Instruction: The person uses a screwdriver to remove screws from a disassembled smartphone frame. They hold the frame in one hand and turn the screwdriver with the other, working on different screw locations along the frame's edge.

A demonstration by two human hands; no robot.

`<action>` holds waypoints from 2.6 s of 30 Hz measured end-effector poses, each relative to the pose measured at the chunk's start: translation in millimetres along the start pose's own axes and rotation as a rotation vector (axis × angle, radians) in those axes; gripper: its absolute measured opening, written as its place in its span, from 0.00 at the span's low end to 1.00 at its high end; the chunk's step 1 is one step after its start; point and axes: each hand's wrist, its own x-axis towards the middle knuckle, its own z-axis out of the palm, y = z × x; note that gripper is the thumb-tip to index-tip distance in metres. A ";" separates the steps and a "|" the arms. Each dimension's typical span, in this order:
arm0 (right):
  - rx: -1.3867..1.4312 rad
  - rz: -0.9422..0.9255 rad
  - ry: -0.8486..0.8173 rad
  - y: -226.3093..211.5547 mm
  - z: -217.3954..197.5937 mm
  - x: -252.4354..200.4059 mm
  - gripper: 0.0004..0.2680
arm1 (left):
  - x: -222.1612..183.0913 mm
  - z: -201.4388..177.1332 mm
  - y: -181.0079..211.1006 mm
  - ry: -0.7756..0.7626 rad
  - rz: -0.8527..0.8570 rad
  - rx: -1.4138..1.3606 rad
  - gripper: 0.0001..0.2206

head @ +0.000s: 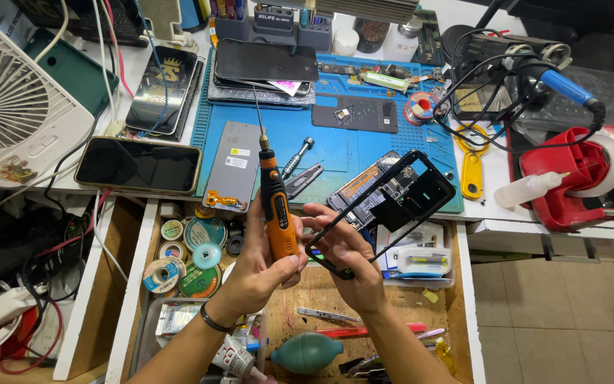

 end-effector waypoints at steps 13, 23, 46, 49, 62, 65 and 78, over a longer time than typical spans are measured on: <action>-0.082 0.030 0.004 -5.7 3.6 2.9 0.15 | -0.1 4.8 2.8 0.033 -0.033 0.019 0.44; -0.063 0.014 -0.010 -3.2 1.7 1.7 0.15 | -2.1 3.8 -0.9 -0.069 -0.001 -0.011 0.43; -0.525 -0.495 0.088 -8.3 38.9 -17.9 0.12 | 51.5 9.1 14.8 0.267 -0.029 0.873 0.31; -0.502 -0.682 0.239 2.0 52.9 -23.1 0.10 | 82.0 16.2 0.8 0.097 0.297 1.281 0.27; -0.499 -0.669 0.365 15.4 46.0 -32.4 0.11 | 151.8 50.3 -80.0 -0.201 -0.046 2.155 0.58; -0.487 -0.664 0.411 13.8 49.1 -29.9 0.11 | 162.2 51.2 -79.4 -0.166 -0.164 2.090 0.60; -0.574 -0.694 0.453 15.0 43.8 -24.8 0.12 | 169.2 50.5 -48.9 -0.212 -0.293 1.833 0.62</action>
